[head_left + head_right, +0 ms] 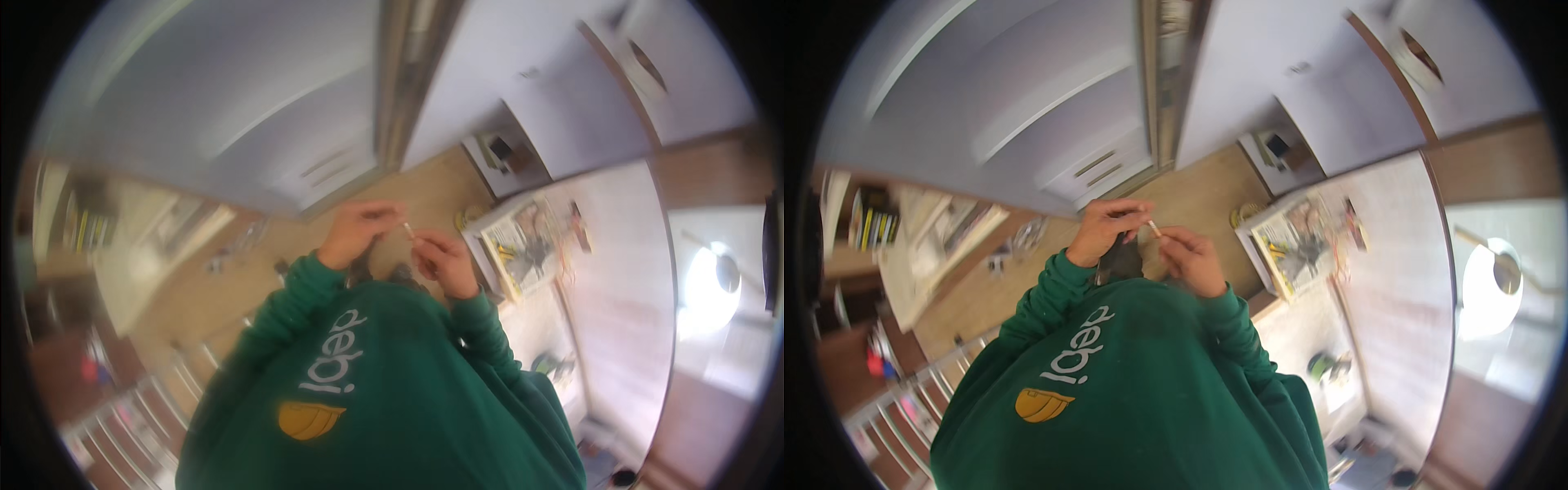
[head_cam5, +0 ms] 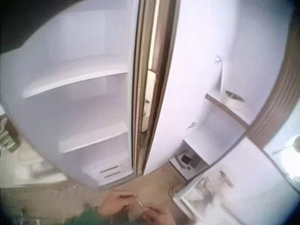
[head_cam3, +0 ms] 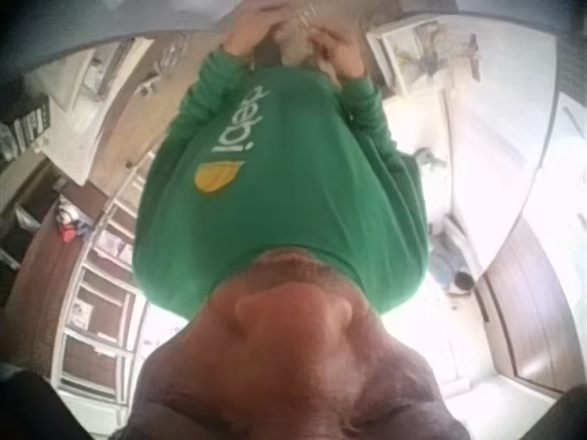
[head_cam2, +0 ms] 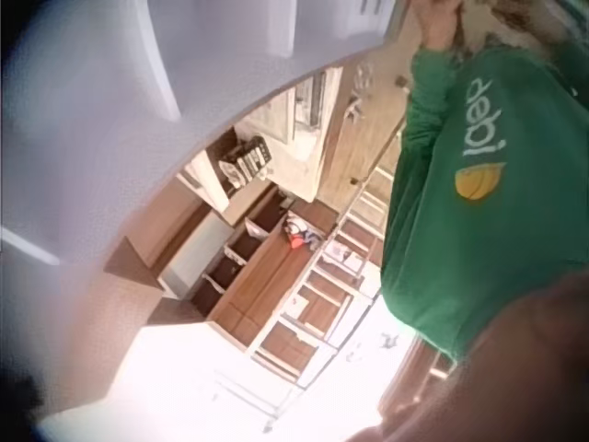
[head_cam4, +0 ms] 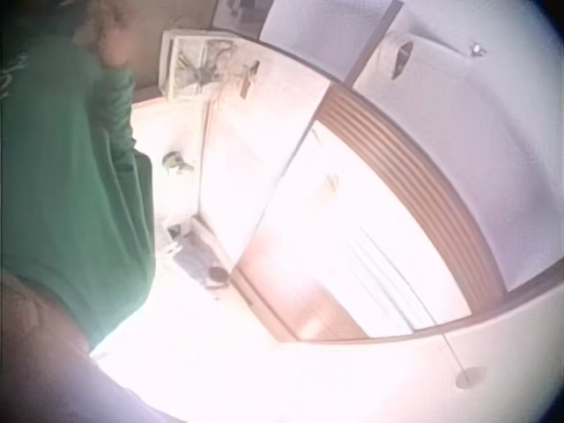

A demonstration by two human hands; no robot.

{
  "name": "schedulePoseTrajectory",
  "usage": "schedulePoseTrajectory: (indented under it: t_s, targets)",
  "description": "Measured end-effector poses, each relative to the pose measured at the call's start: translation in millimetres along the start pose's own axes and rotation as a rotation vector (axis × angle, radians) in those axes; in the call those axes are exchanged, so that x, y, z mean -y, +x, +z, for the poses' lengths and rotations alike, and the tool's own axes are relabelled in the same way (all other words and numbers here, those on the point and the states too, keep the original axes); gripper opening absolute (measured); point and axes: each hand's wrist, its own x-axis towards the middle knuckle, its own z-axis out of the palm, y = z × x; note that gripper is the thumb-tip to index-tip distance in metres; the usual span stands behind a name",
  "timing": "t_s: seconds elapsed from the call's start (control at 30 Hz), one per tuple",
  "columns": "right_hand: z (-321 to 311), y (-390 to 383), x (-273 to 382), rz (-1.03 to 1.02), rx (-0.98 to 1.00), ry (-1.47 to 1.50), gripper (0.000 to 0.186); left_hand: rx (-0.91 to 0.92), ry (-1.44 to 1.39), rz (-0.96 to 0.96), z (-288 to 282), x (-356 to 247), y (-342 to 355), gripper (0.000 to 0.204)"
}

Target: The person paints a wooden trim or frame using a small brush and a paint can. They repeatedly dip the brush into the paint, apply it to the wood, and wipe excess paint with a cloth.

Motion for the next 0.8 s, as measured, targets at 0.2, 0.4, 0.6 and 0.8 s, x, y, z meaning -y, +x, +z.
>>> schedulePoseTrajectory:
  t_s: [0.2,0.4,0.6,0.8]
  targets:
    - [13.9,-0.9,14.6,-0.05,-0.3,0.031,0.025,0.228,0.184,-0.123,13.2,-14.1,55.3,0.014]
    - [13.4,-13.4,-11.7,-0.17,-0.653,-0.157,0.028,0.518,0.312,-0.282,33.4,-9.1,102.1,0.015]
    - [-14.8,-42.0,-16.6,-0.145,-0.813,0.012,0.026,0.648,0.372,-0.192,81.5,-12.7,132.8,0.012]
    - [-83.1,-42.4,1.9,-0.191,-0.768,-0.043,0.025,0.783,0.39,0.013,157.4,-6.1,149.0,0.011]
